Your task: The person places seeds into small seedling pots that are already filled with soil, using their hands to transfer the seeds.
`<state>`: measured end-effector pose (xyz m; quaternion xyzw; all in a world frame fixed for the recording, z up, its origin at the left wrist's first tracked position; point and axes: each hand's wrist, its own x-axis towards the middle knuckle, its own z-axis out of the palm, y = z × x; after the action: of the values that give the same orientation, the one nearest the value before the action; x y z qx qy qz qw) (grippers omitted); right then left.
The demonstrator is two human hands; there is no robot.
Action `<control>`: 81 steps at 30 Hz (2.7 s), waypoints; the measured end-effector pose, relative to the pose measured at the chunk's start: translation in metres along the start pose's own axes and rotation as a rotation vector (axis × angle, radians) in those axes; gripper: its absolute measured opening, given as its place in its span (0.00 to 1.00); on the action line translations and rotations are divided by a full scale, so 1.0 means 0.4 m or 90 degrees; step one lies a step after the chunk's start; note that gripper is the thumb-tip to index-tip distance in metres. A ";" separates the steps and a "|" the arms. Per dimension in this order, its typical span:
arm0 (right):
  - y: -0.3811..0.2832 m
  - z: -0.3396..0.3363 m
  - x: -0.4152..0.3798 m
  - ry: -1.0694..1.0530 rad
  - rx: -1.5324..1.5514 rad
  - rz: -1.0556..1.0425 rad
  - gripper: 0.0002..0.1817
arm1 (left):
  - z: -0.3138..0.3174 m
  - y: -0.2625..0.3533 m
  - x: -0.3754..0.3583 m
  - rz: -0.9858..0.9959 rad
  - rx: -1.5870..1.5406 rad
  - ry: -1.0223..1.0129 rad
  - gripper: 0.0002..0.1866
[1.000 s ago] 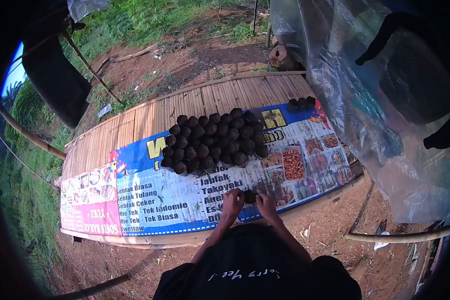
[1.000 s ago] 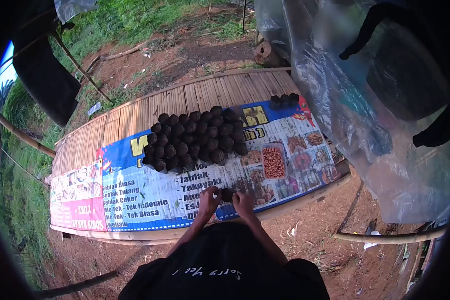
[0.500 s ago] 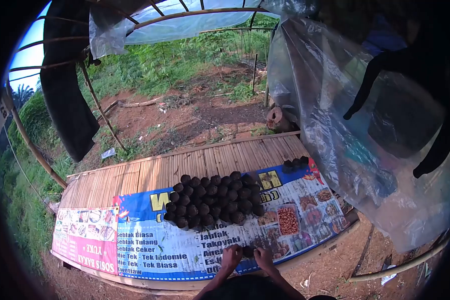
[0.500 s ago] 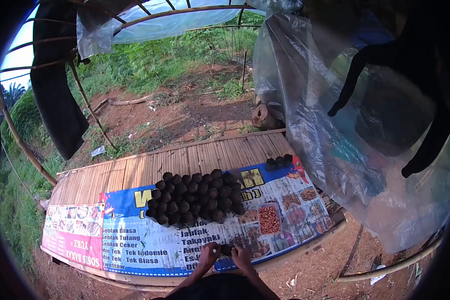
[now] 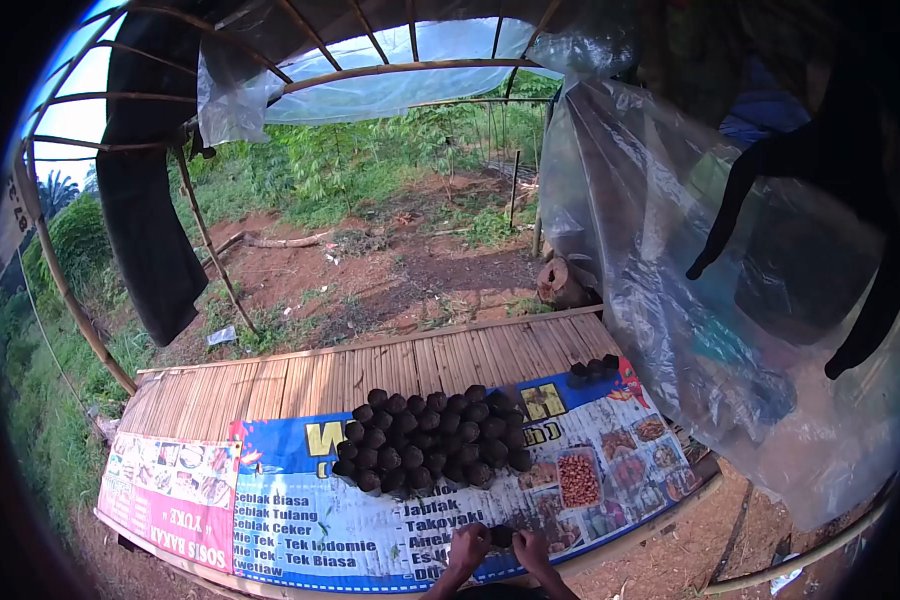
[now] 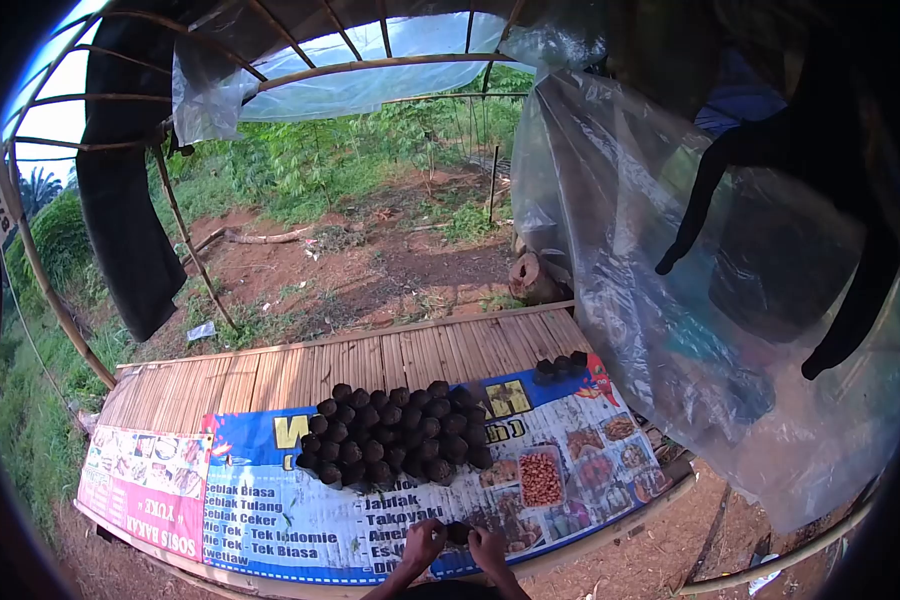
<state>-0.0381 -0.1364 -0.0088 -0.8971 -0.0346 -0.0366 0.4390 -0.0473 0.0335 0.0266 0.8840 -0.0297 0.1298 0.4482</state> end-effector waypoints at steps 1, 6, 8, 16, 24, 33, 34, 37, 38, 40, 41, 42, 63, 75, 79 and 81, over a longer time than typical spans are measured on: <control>0.022 0.011 -0.007 -0.009 -0.012 0.004 0.15 | 0.005 -0.007 -0.007 -0.007 0.000 -0.006 0.03; -0.012 -0.012 0.001 -0.018 -0.011 0.008 0.15 | -0.015 0.021 0.004 -0.039 -0.025 -0.010 0.05; 0.017 0.004 0.008 -0.014 0.018 0.021 0.15 | 0.003 -0.012 0.007 -0.044 -0.021 -0.016 0.04; -0.005 -0.020 0.013 -0.037 -0.029 0.022 0.13 | -0.007 0.010 0.017 -0.034 -0.062 -0.024 0.05; 0.007 -0.008 0.042 -0.011 0.007 0.004 0.14 | -0.004 0.012 0.032 -0.040 -0.036 -0.023 0.05; 0.001 -0.006 0.066 -0.051 -0.056 0.023 0.14 | 0.002 -0.006 0.045 -0.045 -0.042 -0.001 0.04; -0.005 -0.010 0.071 -0.038 -0.057 0.012 0.15 | -0.003 -0.002 0.050 -0.036 -0.034 -0.013 0.04; -0.035 -0.027 0.067 -0.033 -0.053 0.091 0.19 | -0.006 0.000 0.064 -0.006 0.035 -0.048 0.07; -0.049 -0.030 0.058 -0.032 -0.047 0.169 0.21 | -0.006 0.001 0.067 -0.011 0.054 -0.042 0.09; -0.045 -0.023 0.051 -0.088 -0.069 0.187 0.22 | -0.008 0.001 0.091 0.030 0.102 -0.026 0.10; -0.044 -0.021 0.050 -0.142 -0.091 0.201 0.24 | -0.010 0.004 0.099 0.073 0.149 -0.008 0.12; -0.041 -0.015 0.047 -0.141 -0.093 0.200 0.24 | -0.005 -0.003 0.100 0.074 0.147 -0.007 0.12; -0.057 -0.039 0.044 -0.055 -0.142 0.051 0.14 | -0.029 0.030 0.042 -0.016 0.000 -0.025 0.03; -0.046 -0.042 0.044 -0.091 -0.127 0.067 0.16 | -0.015 0.028 0.036 -0.003 0.017 -0.004 0.04; -0.059 -0.054 0.030 -0.076 -0.126 0.037 0.16 | -0.019 0.014 0.034 -0.054 0.018 -0.048 0.05; -0.029 -0.037 0.028 -0.074 -0.146 0.031 0.16 | -0.018 0.007 0.027 -0.065 -0.008 -0.074 0.05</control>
<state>-0.0286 -0.1406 0.0103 -0.9425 -0.0337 0.0222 0.3318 -0.0389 0.0383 0.0354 0.8875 -0.0113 0.0546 0.4575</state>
